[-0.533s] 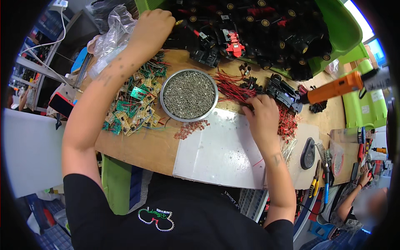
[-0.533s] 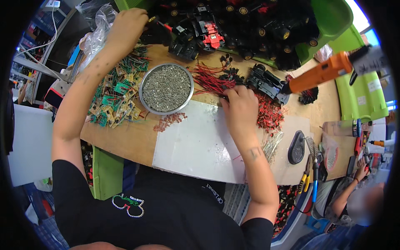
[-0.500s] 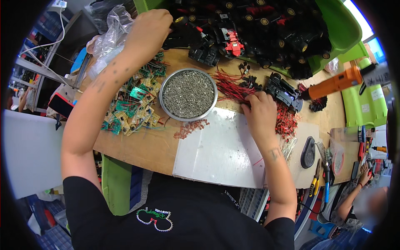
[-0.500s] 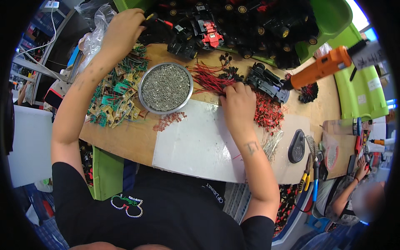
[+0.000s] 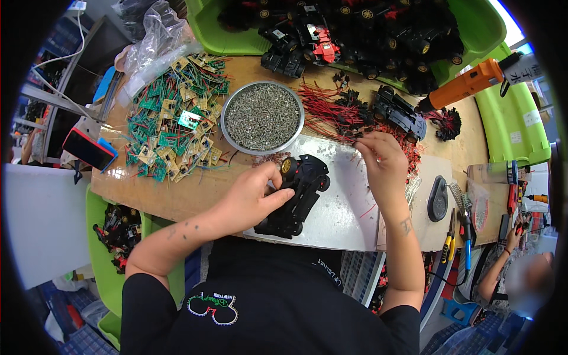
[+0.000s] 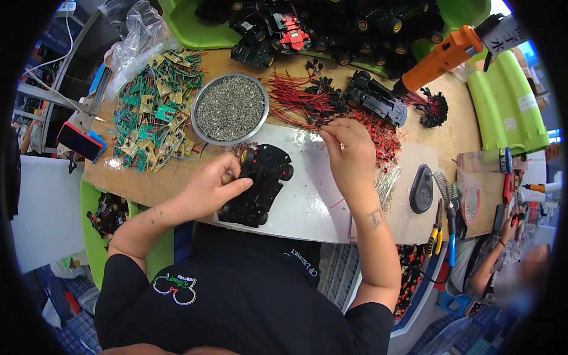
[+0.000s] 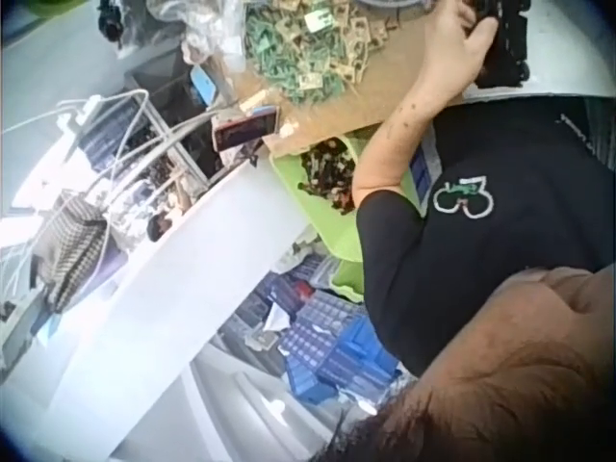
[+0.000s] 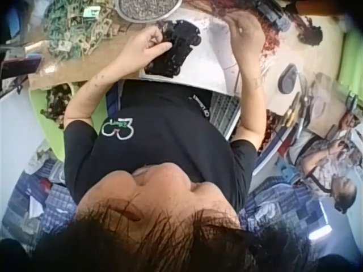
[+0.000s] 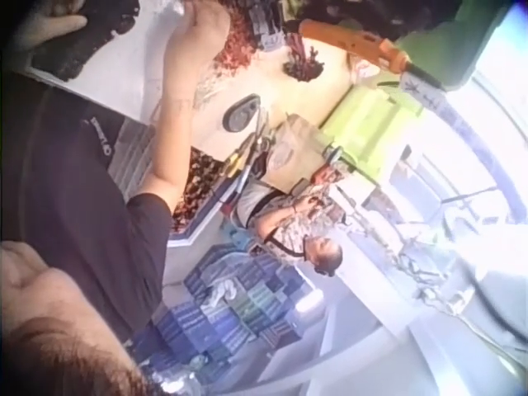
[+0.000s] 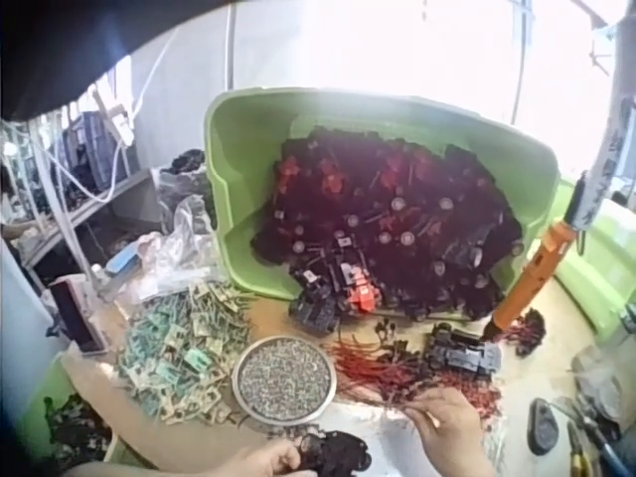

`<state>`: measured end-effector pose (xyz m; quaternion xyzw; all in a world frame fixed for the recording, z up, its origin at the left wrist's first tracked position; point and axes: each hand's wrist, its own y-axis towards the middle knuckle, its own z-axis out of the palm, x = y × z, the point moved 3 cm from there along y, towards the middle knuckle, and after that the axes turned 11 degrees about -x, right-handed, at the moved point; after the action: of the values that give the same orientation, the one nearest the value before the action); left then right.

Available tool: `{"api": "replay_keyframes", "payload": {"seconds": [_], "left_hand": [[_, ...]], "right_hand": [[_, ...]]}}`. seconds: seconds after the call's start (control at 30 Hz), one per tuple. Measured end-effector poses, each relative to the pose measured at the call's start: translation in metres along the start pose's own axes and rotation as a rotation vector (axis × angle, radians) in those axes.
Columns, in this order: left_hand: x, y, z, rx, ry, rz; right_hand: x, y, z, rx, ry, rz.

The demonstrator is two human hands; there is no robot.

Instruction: The person assembles toy cars by attaching circuit boards and wires with an electric screwdriver and soldering iron, then secures them with screws using pliers.

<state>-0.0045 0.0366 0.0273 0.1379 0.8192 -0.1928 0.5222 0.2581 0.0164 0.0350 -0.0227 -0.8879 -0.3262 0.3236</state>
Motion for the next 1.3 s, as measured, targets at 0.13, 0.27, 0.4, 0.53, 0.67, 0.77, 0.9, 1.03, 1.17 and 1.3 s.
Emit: {"api": "replay_keyframes", "payload": {"seconds": [0.13,0.27,0.4,0.53,0.67,0.77,0.9,1.03,1.17,1.3], "left_hand": [[0.030,-0.008,0.012,-0.023,-0.204,-0.174],[0.045,-0.012,0.011,-0.009,-0.324,-0.177],[0.034,-0.024,0.008,-0.046,-0.579,-0.376],[0.033,-0.028,0.016,-0.086,-0.729,-0.406],[0.027,-0.029,0.028,-0.001,-0.946,-0.407],[0.026,-0.029,0.035,-0.025,-1.019,-0.407],[0.025,-0.030,0.035,-0.018,-1.049,-0.383],[0.023,-0.031,0.038,-0.032,-1.031,-0.337],[0.022,-0.031,0.041,-0.037,-1.019,-0.320],[0.024,-0.031,0.041,-0.039,-1.012,-0.330]], "right_hand": [[-0.001,-0.038,-0.015,0.196,0.253,0.511],[0.007,-0.068,-0.018,0.337,0.136,0.520],[0.031,-0.072,-0.025,0.206,-0.037,0.329],[0.057,-0.079,-0.032,0.009,0.087,0.294],[0.080,-0.091,-0.026,-0.072,0.156,0.175],[0.087,-0.097,-0.018,-0.091,0.118,0.046],[0.096,-0.099,-0.009,-0.106,0.084,-0.065],[0.098,-0.097,-0.002,-0.082,0.022,-0.145],[0.095,-0.098,0.001,-0.092,0.027,-0.151],[0.095,-0.099,0.000,-0.040,0.040,-0.146]]}}
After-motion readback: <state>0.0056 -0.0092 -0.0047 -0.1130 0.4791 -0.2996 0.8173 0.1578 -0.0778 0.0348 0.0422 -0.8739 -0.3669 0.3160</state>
